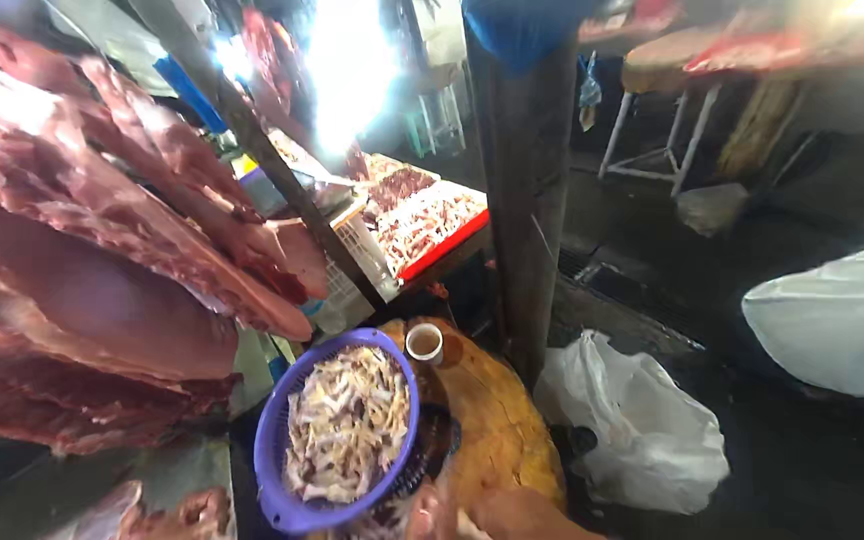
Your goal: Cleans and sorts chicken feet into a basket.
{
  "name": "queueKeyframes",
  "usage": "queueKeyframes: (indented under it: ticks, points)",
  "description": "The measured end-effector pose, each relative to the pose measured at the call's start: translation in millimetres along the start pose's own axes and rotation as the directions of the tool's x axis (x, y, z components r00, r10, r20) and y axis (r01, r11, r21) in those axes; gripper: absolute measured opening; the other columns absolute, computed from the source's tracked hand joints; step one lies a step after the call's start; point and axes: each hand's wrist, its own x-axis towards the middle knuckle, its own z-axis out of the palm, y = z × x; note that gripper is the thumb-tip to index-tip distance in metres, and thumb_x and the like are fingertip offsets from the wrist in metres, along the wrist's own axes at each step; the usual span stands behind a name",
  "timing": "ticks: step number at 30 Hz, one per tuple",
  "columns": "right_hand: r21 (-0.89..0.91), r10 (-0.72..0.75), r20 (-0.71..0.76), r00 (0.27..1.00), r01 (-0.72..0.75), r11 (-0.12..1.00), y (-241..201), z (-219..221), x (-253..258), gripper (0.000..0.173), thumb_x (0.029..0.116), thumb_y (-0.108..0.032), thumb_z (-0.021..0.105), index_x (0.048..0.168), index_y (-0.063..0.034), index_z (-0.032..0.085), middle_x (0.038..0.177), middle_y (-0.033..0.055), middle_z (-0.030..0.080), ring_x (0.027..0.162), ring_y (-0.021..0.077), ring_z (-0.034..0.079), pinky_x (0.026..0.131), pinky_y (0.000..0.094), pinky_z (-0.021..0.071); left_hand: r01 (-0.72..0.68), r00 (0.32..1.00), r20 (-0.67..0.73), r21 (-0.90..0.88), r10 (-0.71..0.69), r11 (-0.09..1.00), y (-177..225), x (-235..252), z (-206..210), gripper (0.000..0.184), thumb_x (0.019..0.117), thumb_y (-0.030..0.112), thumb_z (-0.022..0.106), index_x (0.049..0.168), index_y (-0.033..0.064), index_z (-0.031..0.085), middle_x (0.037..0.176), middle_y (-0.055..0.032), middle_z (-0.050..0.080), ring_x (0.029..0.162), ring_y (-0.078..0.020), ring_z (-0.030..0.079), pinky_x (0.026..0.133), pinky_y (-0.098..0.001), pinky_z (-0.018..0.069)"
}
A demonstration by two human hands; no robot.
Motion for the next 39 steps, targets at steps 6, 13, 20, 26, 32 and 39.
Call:
queueKeyframes:
  ticks: [6, 13, 20, 26, 32, 39]
  points:
    - [-0.105, -0.15, -0.185, 0.971, 0.132, 0.986, -13, 6, -10, 0.031, 0.1027, -0.028, 0.05, 0.088, -0.0075, 0.068, 0.067, 0.0052, 0.064, 0.065, 0.0215, 0.067, 0.064, 0.0436, 0.0561, 0.139, 0.933, -0.272, -0.336, -0.237, 0.932, 3, 13, 20, 0.057, 0.1119, 0.04, 0.02, 0.065, 0.0196, 0.044, 0.051, 0.008, 0.041, 0.043, -0.0063, 0.045, 0.045, -0.0235, 0.0456]
    - [0.03, -0.139, -0.13, 0.982, 0.144, 0.989, -6, -9, -46, 0.035, 0.1054, -0.024, 0.043, 0.077, -0.0108, 0.059, 0.063, 0.0018, 0.055, 0.06, 0.0163, 0.058, 0.059, 0.0365, 0.0468, 0.091, 0.974, -0.138, -0.483, -0.178, 0.871, -4, 5, 23, 0.059, 0.1093, 0.048, 0.028, 0.061, 0.0202, 0.047, 0.05, 0.0095, 0.04, 0.043, -0.004, 0.043, 0.044, -0.0207, 0.0404]
    - [0.111, -0.006, -0.197, 0.98, 0.029, 0.993, -1, -19, -47, 0.036, 0.1095, -0.036, 0.042, 0.104, -0.0089, 0.065, 0.087, 0.0059, 0.066, 0.082, 0.017, 0.066, 0.074, 0.0376, 0.0556, -0.079, 0.972, 0.187, -0.3, 0.14, 0.951, -24, 22, -11, 0.058, 0.0924, 0.076, 0.041, 0.069, 0.0272, 0.06, 0.06, 0.0134, 0.052, 0.057, -0.0014, 0.052, 0.058, -0.0208, 0.0458]
    - [0.121, -0.192, -0.26, 0.946, 0.229, 0.966, 10, -13, -21, 0.026, 0.1067, -0.033, 0.055, 0.109, -0.01, 0.066, 0.094, 0.0079, 0.065, 0.092, 0.0186, 0.065, 0.082, 0.0342, 0.0566, 0.166, 0.983, 0.148, -0.468, -0.108, 0.868, -25, -5, 35, 0.051, 0.0923, 0.066, 0.053, 0.073, 0.0198, 0.06, 0.063, 0.0098, 0.054, 0.059, -0.0013, 0.055, 0.058, -0.0186, 0.0476]
    - [0.023, -0.184, -0.096, 0.978, 0.187, 0.982, 1, -11, -19, 0.022, 0.1013, -0.011, 0.049, 0.108, -0.0173, 0.069, 0.092, 0.005, 0.063, 0.094, 0.0241, 0.062, 0.083, 0.0451, 0.0518, 0.22, 0.955, -0.069, -0.486, -0.288, 0.846, -16, 0, 30, 0.056, 0.1104, 0.045, 0.021, 0.068, 0.018, 0.047, 0.054, 0.0086, 0.043, 0.047, -0.0037, 0.045, 0.048, -0.0197, 0.0417]
    - [0.258, 0.053, -0.003, 0.999, -0.05, 0.965, 6, -19, -31, 0.035, 0.1095, -0.037, 0.046, 0.103, -0.0059, 0.061, 0.098, 0.009, 0.062, 0.094, 0.0177, 0.063, 0.085, 0.0371, 0.0559, 0.059, 0.969, -0.21, -0.315, -0.13, 0.947, -21, 20, 1, 0.044, 0.106, 0.049, 0.042, 0.076, 0.0192, 0.055, 0.065, 0.0078, 0.053, 0.057, -0.0047, 0.054, 0.056, -0.0226, 0.0518]
